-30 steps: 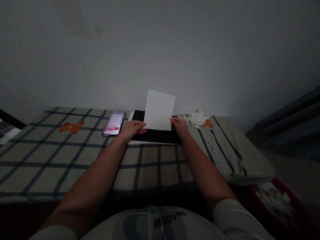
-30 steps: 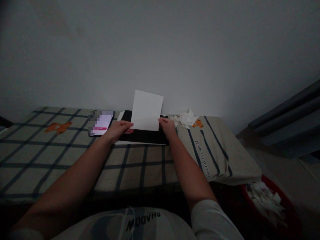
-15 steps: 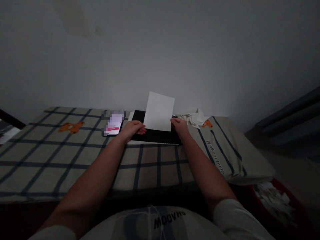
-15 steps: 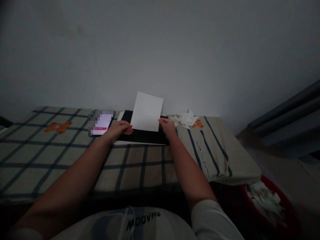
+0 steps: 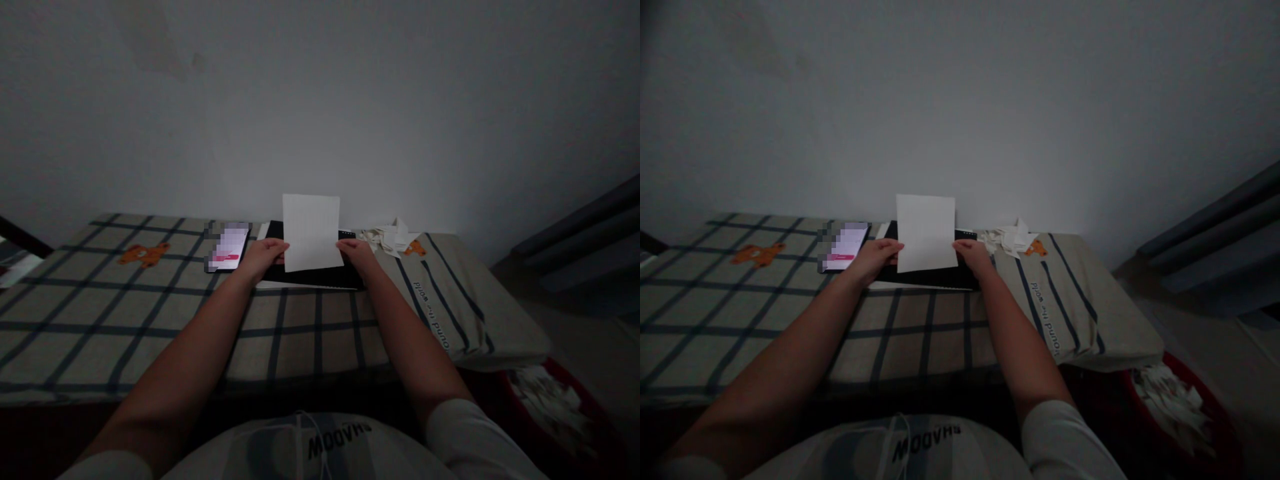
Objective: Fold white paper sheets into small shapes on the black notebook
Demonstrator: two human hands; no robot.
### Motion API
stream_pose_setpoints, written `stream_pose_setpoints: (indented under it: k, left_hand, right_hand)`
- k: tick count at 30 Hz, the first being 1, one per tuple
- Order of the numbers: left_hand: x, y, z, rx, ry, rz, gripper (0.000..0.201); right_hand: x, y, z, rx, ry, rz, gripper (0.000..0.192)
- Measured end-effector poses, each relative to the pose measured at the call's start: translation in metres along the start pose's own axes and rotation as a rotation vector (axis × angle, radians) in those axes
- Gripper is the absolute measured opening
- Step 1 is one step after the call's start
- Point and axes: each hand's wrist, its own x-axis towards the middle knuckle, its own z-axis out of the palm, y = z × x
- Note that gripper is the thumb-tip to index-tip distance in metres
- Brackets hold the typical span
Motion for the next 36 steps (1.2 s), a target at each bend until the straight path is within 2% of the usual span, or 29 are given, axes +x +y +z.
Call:
stream_pose_setpoints:
  k: [3,6,10,16,21,28,36]
  left_hand:
    - [-0.001,0.001,0.0,-0.027,-0.041,-0.024,0.02]
    - [-0.002,0.001,0.002,-0.073,-0.079,-0.05,0.028]
    - [-0.001,-0.001,0.003,-0.092,-0.055,-0.033,0.034]
    - [0.0,-0.003,0.002,-0.025,-0.032,-0.018,0.033]
    - [-0.001,-0.005,0.004,0.054,-0.029,-0.043,0.031]
    - [0.0,-0.001,0.001,-0.067,-0.052,-0.025,0.03]
    - [-0.001,0.003,-0.002,-0.112,-0.084,-0.031,0.024]
  right_hand:
    - [-0.002,0.0,0.0,0.002,-0.05,0.028,0.03]
    - [-0.004,-0.001,0.003,-0.012,-0.095,0.032,0.027]
    - [-0.006,-0.002,0.006,0.03,-0.142,0.036,0.023]
    - [-0.009,-0.009,0.007,0.18,-0.213,0.146,0.018]
    - [-0.01,-0.012,0.009,0.193,-0.167,0.111,0.021]
    - [-0.006,-0.006,0.006,0.173,-0.16,0.123,0.022]
    - [-0.01,-0.013,0.005,0.241,-0.186,0.17,0.019]
